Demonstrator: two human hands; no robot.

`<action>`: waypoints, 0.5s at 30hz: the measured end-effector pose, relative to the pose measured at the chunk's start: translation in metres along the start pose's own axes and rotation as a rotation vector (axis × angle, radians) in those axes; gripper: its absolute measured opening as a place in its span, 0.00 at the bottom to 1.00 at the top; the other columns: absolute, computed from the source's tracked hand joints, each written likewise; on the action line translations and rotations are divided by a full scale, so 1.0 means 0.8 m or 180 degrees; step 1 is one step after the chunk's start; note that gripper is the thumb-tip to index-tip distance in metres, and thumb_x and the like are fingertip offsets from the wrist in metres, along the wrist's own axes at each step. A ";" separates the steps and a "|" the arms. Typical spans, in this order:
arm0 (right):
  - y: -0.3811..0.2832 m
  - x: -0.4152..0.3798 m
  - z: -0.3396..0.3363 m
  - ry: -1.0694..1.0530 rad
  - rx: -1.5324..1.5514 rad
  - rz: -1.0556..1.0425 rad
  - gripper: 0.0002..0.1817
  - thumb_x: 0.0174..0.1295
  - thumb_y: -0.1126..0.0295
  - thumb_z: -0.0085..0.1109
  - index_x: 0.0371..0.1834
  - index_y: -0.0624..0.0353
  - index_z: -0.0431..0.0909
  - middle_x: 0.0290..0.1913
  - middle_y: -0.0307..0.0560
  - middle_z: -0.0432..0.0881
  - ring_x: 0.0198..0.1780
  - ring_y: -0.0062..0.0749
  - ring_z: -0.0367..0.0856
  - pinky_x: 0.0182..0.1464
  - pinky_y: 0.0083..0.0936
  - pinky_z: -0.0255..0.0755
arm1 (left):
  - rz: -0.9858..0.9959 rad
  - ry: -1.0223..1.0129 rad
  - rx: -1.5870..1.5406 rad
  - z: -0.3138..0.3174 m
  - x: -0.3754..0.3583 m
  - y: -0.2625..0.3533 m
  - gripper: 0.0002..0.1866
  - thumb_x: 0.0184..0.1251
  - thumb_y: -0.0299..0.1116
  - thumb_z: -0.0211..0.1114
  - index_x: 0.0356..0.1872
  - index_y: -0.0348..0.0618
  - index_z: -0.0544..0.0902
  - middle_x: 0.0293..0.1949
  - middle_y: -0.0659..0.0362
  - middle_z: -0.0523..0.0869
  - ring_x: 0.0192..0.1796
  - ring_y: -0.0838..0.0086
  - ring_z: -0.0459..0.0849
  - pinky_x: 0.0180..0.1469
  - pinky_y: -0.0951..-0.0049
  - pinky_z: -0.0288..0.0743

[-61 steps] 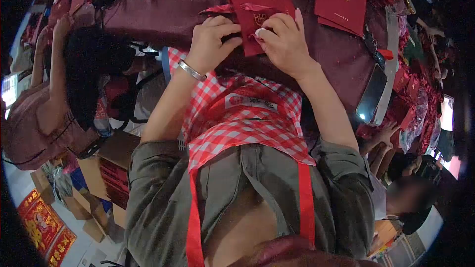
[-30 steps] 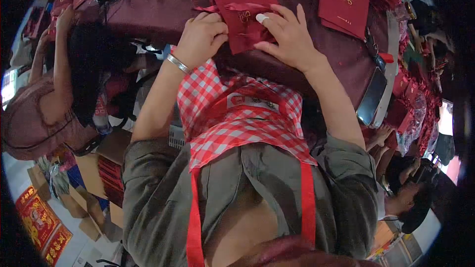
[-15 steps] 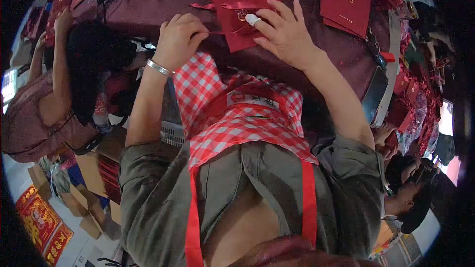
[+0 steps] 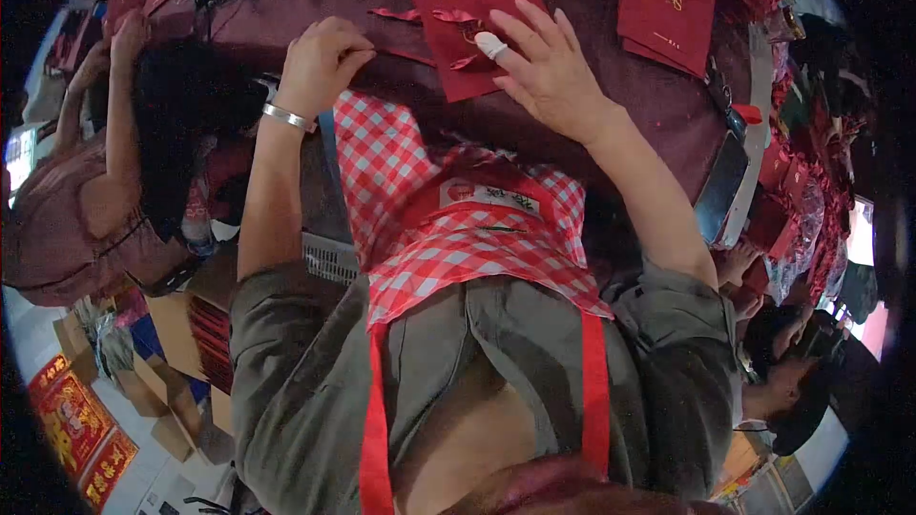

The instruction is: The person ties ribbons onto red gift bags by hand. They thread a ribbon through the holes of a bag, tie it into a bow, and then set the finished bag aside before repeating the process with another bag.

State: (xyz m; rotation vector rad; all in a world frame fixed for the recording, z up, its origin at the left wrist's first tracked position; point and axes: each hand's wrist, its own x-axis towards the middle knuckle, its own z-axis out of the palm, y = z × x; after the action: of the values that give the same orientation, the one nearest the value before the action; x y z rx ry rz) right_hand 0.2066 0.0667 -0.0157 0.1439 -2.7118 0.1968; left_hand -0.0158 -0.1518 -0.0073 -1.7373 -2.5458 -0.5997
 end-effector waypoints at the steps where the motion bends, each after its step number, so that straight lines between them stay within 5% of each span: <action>1: 0.001 -0.003 0.008 0.0034 -0.0066 0.0169 0.28 0.54 0.61 0.62 0.59 0.43 0.68 0.62 0.45 0.67 0.67 0.46 0.57 0.64 0.56 0.53 | 0.0134 0.0132 -0.0012 -0.002 0.005 0.001 0.05 0.54 0.34 0.64 0.30 0.47 0.84 0.40 0.59 0.82 0.45 0.60 0.78 0.46 0.61 0.72; 7: 0.006 -0.010 0.017 0.0121 0.0277 0.0547 0.31 0.53 0.56 0.62 0.60 0.55 0.67 0.62 0.48 0.67 0.67 0.47 0.58 0.65 0.52 0.54 | 0.0330 0.0177 -0.0065 0.003 0.030 -0.006 0.06 0.54 0.33 0.65 0.31 0.45 0.84 0.46 0.58 0.82 0.47 0.60 0.78 0.49 0.62 0.73; 15: 0.007 -0.009 0.019 0.0043 0.0209 0.0669 0.31 0.55 0.53 0.59 0.60 0.56 0.67 0.63 0.49 0.67 0.67 0.46 0.59 0.65 0.51 0.54 | 0.0034 -0.0004 -0.0276 0.003 0.024 0.000 0.07 0.55 0.30 0.66 0.34 0.40 0.83 0.42 0.54 0.83 0.47 0.59 0.79 0.50 0.64 0.73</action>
State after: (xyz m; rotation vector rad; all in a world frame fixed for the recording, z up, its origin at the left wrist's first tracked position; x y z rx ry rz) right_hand 0.2066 0.0703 -0.0333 -0.1240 -2.7056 0.3469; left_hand -0.0229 -0.1339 -0.0054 -1.7763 -2.5461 -0.7193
